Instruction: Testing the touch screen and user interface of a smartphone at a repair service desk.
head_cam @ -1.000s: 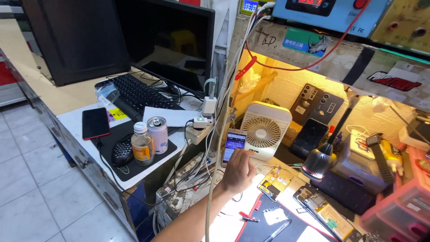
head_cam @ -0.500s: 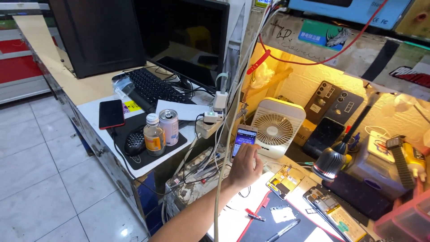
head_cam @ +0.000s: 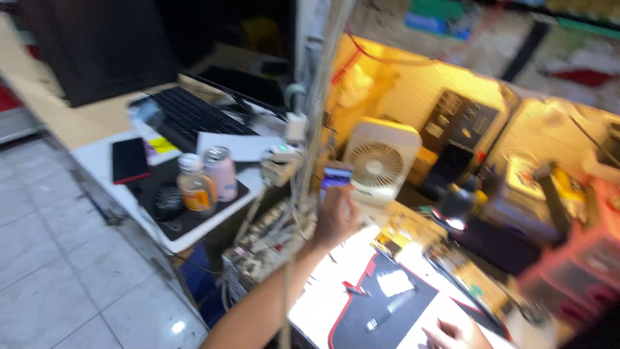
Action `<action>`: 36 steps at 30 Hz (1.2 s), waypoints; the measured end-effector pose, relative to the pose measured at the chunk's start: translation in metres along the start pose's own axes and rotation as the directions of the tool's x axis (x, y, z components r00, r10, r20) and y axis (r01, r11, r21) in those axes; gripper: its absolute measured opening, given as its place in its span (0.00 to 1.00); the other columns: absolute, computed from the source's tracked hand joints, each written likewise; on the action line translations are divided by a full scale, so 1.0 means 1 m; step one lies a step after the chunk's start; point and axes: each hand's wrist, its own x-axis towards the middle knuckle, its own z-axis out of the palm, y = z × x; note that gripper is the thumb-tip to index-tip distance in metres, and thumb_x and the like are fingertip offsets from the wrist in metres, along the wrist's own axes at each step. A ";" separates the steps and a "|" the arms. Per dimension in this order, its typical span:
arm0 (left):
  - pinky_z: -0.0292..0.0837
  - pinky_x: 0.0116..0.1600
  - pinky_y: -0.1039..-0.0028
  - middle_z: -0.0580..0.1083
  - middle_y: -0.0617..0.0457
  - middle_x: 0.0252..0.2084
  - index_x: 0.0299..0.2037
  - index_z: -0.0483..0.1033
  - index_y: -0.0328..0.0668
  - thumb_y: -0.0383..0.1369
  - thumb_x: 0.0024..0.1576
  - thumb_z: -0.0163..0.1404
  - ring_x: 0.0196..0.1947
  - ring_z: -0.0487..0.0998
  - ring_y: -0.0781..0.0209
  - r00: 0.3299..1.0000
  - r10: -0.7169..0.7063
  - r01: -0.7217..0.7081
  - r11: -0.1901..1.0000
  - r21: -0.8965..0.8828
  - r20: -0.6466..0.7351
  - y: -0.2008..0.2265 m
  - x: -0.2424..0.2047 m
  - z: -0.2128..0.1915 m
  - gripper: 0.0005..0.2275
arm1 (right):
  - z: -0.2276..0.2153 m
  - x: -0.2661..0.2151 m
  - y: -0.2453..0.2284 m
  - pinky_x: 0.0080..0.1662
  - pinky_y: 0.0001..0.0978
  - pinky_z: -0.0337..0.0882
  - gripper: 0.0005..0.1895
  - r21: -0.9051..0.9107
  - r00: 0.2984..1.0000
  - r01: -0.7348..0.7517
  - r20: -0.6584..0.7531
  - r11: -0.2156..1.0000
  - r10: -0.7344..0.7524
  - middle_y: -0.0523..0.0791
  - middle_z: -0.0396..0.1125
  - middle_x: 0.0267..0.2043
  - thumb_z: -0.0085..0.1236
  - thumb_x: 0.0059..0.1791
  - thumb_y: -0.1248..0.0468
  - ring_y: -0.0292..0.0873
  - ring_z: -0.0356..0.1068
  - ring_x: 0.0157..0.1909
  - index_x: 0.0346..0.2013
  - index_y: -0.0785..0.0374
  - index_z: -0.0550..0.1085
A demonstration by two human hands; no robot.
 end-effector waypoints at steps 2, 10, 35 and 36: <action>0.67 0.46 0.58 0.70 0.42 0.39 0.51 0.70 0.35 0.25 0.59 0.45 0.39 0.72 0.42 0.999 -0.011 0.011 1.000 0.002 0.037 0.001 -0.003 0.000 0.10 | -0.022 -0.025 -0.079 0.35 0.31 0.62 0.29 0.020 0.996 -0.093 -0.002 0.995 0.093 0.42 0.61 0.14 0.69 0.47 0.50 0.35 0.61 0.23 0.09 0.61 0.68; 0.63 0.26 0.80 0.67 0.52 0.27 0.46 0.69 0.35 0.17 0.59 0.46 0.25 0.65 0.65 0.984 0.035 -0.023 0.997 -0.067 0.173 0.029 0.014 -0.015 0.08 | -0.039 -0.059 -0.149 0.31 0.30 0.67 0.24 0.283 0.988 -0.145 0.086 0.948 0.125 0.47 0.64 0.10 0.60 0.53 0.61 0.39 0.64 0.15 0.14 0.65 0.69; 0.34 0.72 0.32 0.55 0.35 0.69 0.77 0.38 0.72 0.50 0.64 0.41 0.72 0.51 0.40 0.372 -0.447 -0.376 0.729 0.573 0.813 0.049 0.212 0.067 0.32 | -0.034 -0.039 -0.114 0.32 0.27 0.66 0.24 0.229 0.999 0.035 0.029 0.973 -0.042 0.43 0.68 0.10 0.64 0.52 0.61 0.34 0.66 0.17 0.14 0.59 0.67; 0.29 0.72 0.33 0.50 0.35 0.73 0.76 0.35 0.71 0.54 0.65 0.33 0.75 0.45 0.41 0.340 -0.457 -0.372 0.737 0.564 0.822 0.051 0.208 0.064 0.30 | -0.033 -0.041 -0.113 0.32 0.27 0.67 0.23 0.235 0.999 0.022 0.043 0.972 -0.033 0.43 0.68 0.10 0.64 0.52 0.61 0.34 0.67 0.17 0.14 0.60 0.67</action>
